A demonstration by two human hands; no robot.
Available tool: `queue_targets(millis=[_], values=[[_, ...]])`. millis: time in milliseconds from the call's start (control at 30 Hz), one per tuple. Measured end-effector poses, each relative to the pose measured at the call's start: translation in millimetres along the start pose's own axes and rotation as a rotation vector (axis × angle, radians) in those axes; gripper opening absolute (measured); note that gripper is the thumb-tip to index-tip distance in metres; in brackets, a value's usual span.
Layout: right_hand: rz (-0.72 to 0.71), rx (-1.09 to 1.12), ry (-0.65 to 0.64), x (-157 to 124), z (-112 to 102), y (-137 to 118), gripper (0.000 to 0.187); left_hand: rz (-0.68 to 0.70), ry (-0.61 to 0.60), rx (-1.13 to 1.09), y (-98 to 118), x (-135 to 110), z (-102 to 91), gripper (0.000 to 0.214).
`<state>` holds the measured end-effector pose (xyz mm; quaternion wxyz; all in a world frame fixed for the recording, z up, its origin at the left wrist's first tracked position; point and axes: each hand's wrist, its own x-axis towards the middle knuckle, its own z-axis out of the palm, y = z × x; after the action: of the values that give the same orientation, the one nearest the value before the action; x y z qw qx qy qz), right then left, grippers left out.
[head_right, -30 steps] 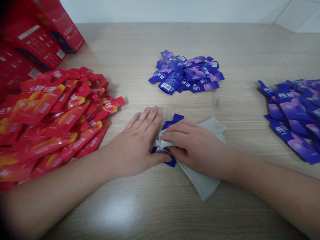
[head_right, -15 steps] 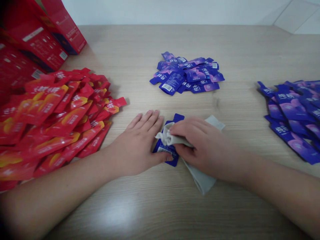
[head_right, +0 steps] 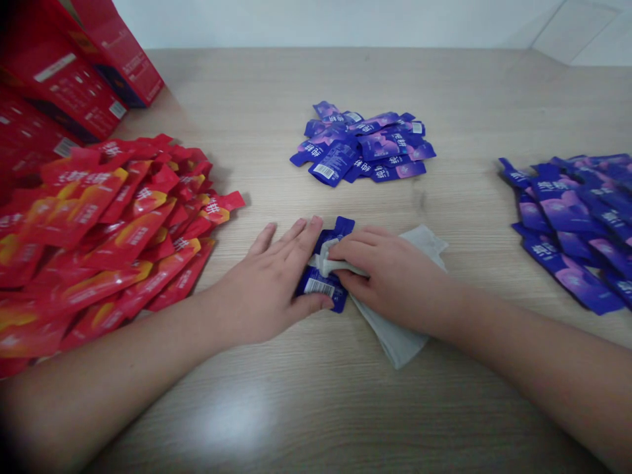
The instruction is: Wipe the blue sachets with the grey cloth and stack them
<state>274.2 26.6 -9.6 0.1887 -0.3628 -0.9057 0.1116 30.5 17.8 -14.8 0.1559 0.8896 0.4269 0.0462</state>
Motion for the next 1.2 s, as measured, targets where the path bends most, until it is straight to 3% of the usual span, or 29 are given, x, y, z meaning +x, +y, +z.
queue_targets(millis=[233,400,533,667,1000,1200], values=[[0.143,-0.051,0.059,4.8,1.1,30.0,0.021,0.042,-0.012,-0.059,-1.4,-1.1,-3.6,0.095],[0.134,-0.012,0.158,1.5,-6.2,18.1,0.018,0.04,0.007,-0.119,-3.1,-0.4,-4.2,0.112],[-0.022,0.163,-0.004,-0.3,-9.9,-5.6,0.018,0.025,0.055,-0.185,-7.8,2.0,-2.5,0.132],[-0.116,0.224,-0.107,1.9,-6.4,-13.1,0.019,0.046,0.069,-0.217,-9.6,3.3,-1.6,0.134],[0.063,-0.025,0.037,13.4,3.3,29.8,0.022,0.029,0.054,-0.168,-5.7,3.2,-3.9,0.121],[0.129,0.045,0.119,8.0,-3.3,21.5,0.019,0.078,0.075,-0.128,-6.8,1.0,-2.5,0.125]])
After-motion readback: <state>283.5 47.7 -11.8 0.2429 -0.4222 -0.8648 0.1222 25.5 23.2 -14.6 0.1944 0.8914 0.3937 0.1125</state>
